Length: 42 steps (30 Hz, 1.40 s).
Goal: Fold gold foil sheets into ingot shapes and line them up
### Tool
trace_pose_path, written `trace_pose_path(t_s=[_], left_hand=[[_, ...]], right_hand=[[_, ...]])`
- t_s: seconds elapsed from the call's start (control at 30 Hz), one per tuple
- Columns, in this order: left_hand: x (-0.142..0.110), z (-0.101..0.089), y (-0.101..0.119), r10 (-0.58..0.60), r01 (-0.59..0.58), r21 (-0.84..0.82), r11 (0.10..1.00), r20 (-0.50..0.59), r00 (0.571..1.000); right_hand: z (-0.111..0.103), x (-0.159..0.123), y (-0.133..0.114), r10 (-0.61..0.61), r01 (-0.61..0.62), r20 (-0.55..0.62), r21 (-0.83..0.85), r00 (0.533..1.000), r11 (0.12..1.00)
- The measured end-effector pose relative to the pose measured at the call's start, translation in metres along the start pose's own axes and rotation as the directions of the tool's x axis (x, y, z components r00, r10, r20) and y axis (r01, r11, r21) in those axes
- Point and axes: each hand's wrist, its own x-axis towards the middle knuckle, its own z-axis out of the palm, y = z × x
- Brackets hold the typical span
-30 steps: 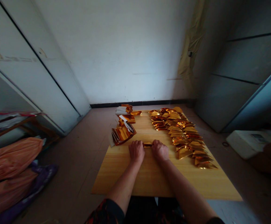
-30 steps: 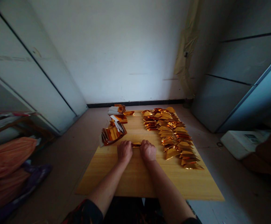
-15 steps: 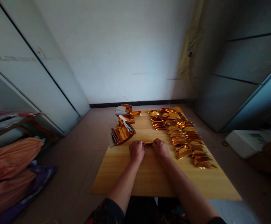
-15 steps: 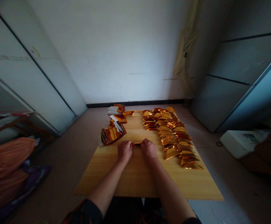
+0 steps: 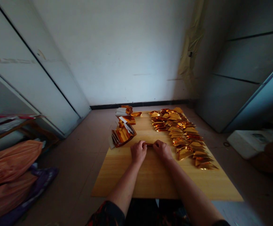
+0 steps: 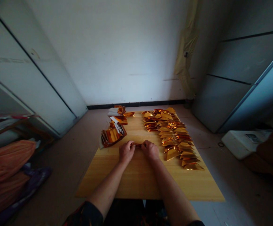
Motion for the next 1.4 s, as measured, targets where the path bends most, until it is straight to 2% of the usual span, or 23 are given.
trace_pose_path(t_s=[0.17, 0.4, 0.73, 1.17, 1.4], left_hand=[[0.0, 0.003, -0.002, 0.055, -0.055, 0.0, 0.999, 0.031, 0.998], [0.0, 0.001, 0.0, 0.056, -0.056, -0.005, 0.998, 0.04, 0.998], [0.0, 0.001, -0.01, 0.036, -0.044, -0.119, 0.992, -0.065, 0.997], [0.003, 0.004, -0.008, 0.024, -0.021, 0.046, 0.999, -0.053, 0.998], [0.004, 0.004, -0.007, 0.011, -0.01, 0.026, 1.0, -0.033, 0.999]], right_hand=[[0.002, 0.001, -0.001, 0.019, -0.019, 0.001, -0.053, 1.0, 0.998], [0.004, 0.002, -0.003, 0.063, -0.062, 0.008, -0.07, 0.998, 0.996], [0.005, -0.002, 0.0, -0.008, 0.004, -0.087, -0.042, 0.996, 0.999], [0.004, -0.003, -0.007, -0.008, -0.005, -0.074, -0.179, 0.997, 0.984], [0.008, -0.002, -0.003, -0.023, 0.008, -0.078, -0.184, 0.997, 0.983]])
